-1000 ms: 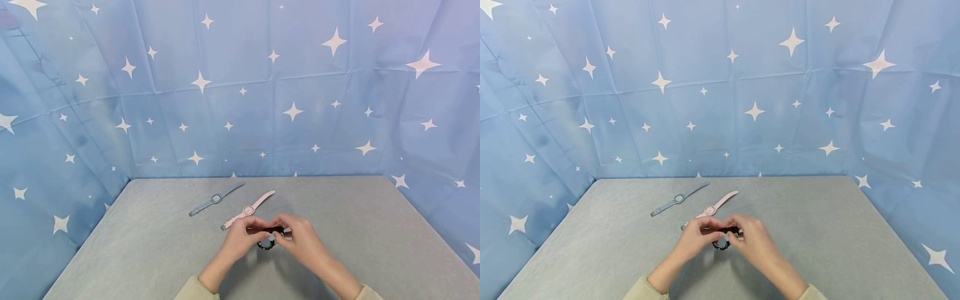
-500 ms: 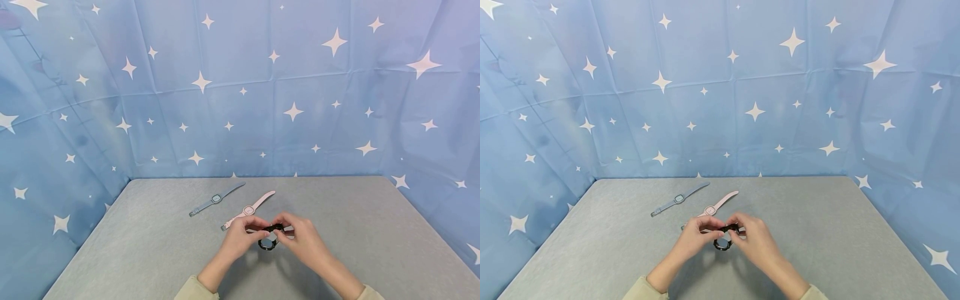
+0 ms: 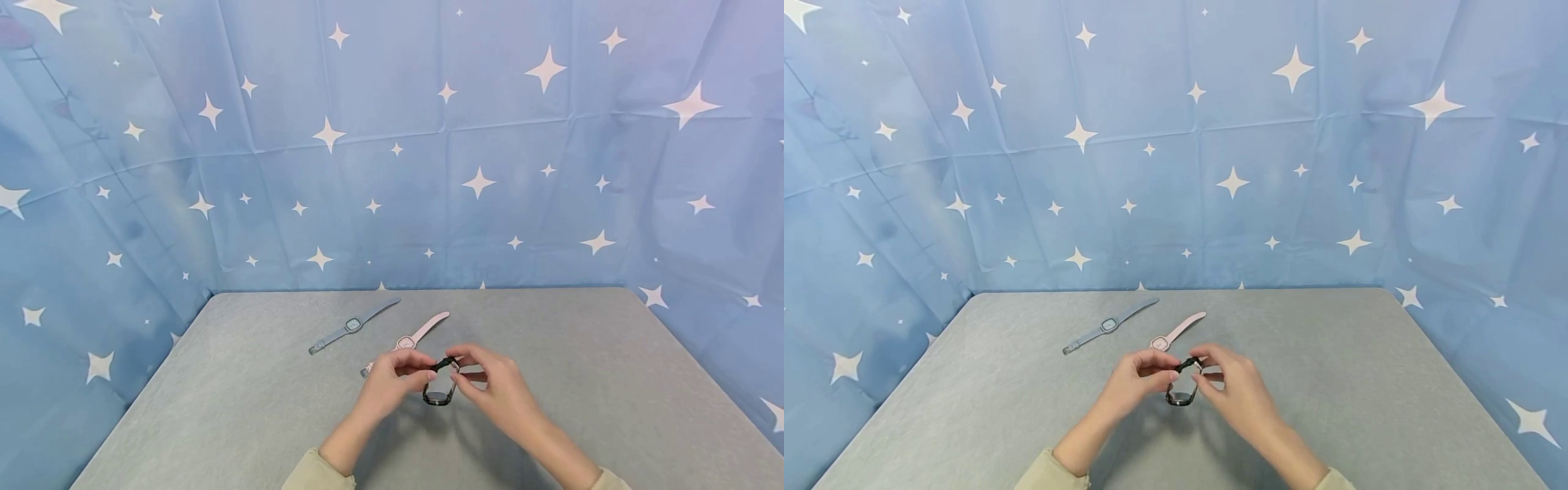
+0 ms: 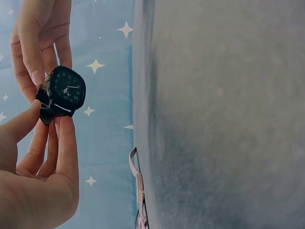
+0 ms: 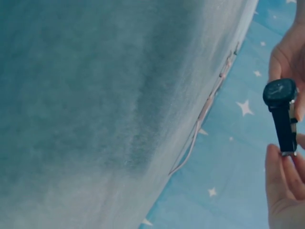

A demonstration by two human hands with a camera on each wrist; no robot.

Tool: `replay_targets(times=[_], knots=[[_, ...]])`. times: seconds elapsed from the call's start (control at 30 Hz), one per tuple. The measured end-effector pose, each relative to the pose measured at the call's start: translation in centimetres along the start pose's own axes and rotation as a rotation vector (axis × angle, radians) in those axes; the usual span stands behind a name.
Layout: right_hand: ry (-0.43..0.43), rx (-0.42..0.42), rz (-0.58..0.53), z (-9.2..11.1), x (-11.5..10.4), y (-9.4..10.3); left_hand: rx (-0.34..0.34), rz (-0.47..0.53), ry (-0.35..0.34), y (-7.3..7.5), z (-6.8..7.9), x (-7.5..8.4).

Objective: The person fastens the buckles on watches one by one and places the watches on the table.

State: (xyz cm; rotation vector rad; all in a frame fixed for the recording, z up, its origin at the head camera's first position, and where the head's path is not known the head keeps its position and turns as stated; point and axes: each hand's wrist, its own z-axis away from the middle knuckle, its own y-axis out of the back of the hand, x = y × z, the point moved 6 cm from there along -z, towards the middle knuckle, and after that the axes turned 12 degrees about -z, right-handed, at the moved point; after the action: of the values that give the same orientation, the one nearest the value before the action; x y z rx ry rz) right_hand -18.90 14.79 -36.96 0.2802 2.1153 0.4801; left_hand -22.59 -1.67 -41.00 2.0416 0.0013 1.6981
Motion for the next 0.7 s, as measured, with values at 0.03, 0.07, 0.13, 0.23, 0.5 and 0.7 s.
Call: replay_targets(times=[0.03,0.07,0.13,0.23,0.5,0.7], knots=[[0.006,0.0,-0.002,0.03,0.0,0.03,-0.002,0.015,0.011,0.03,-0.01,-0.06],[0.011,-0.002,-0.005,0.05,0.03,0.04,-0.003,0.034,0.019,0.07,-0.02,-0.1],[0.016,-0.006,-0.013,0.13,0.06,0.08,-0.003,0.065,0.04,0.15,0.01,-0.13],[0.038,-0.014,-0.024,0.26,-0.01,0.13,-0.002,0.106,0.077,0.26,0.07,-0.17],[0.081,-0.032,-0.03,0.55,-0.23,0.21,-0.008,0.168,0.124,0.46,0.08,-0.43],[0.067,-0.079,-0.028,0.77,0.01,0.06,-0.02,0.216,0.153,0.5,0.03,-0.65]])
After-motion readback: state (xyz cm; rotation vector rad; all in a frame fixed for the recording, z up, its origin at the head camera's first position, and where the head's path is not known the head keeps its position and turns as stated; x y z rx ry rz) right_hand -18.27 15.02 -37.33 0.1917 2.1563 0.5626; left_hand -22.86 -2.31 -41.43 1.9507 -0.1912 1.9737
